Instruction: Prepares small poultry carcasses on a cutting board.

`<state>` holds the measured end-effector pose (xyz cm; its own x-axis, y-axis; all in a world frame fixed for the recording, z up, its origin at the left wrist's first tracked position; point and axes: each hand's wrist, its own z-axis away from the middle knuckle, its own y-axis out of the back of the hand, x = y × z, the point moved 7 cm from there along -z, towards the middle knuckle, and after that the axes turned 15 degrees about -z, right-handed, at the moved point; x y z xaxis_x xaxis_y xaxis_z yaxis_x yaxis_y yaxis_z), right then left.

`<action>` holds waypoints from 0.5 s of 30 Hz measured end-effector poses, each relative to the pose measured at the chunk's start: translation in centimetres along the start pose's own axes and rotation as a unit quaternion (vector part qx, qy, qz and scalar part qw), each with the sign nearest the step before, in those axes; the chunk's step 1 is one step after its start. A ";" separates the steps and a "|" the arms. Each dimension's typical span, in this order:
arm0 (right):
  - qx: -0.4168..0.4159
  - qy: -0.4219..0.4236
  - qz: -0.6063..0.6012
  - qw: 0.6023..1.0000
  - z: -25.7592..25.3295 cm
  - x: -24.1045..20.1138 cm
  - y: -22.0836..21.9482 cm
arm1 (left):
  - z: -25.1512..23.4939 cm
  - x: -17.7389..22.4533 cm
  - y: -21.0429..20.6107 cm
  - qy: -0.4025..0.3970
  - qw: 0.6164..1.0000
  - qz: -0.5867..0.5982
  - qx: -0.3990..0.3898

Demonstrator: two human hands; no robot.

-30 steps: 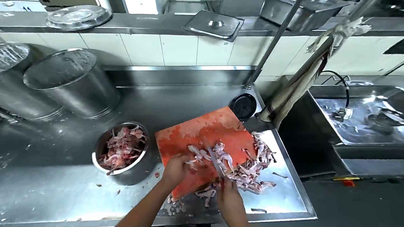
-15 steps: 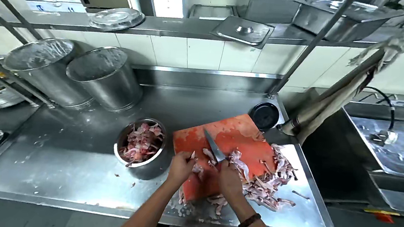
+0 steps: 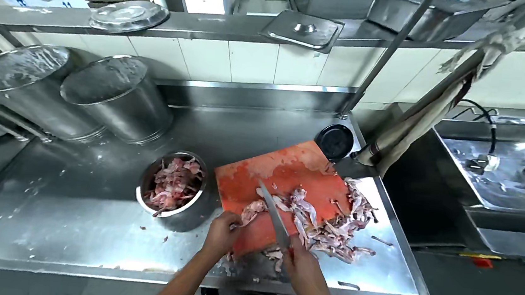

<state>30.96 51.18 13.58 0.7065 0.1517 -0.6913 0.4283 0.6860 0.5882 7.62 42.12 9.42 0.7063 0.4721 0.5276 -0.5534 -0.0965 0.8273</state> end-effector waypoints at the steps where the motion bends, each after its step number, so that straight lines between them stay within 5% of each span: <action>1: -0.023 -0.012 0.027 0.999 0.4 0.0 -0.9 | 0.3 -0.4 -0.3 -0.006 1.000 -0.002 0.014; 4: -0.076 -0.030 0.107 0.991 1.6 0.0 -3.0 | 0.7 0.0 -0.4 -0.024 0.999 -0.015 0.041; 15: -0.117 -0.051 0.215 0.968 1.3 0.1 -3.3 | -0.5 1.5 -0.6 0.010 0.994 -0.089 -0.066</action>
<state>30.35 48.05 12.08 0.8484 0.3962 -0.3511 -0.0486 0.7187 0.6936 8.78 43.30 9.66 0.7901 0.4889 0.3698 -0.4746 0.1061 0.8738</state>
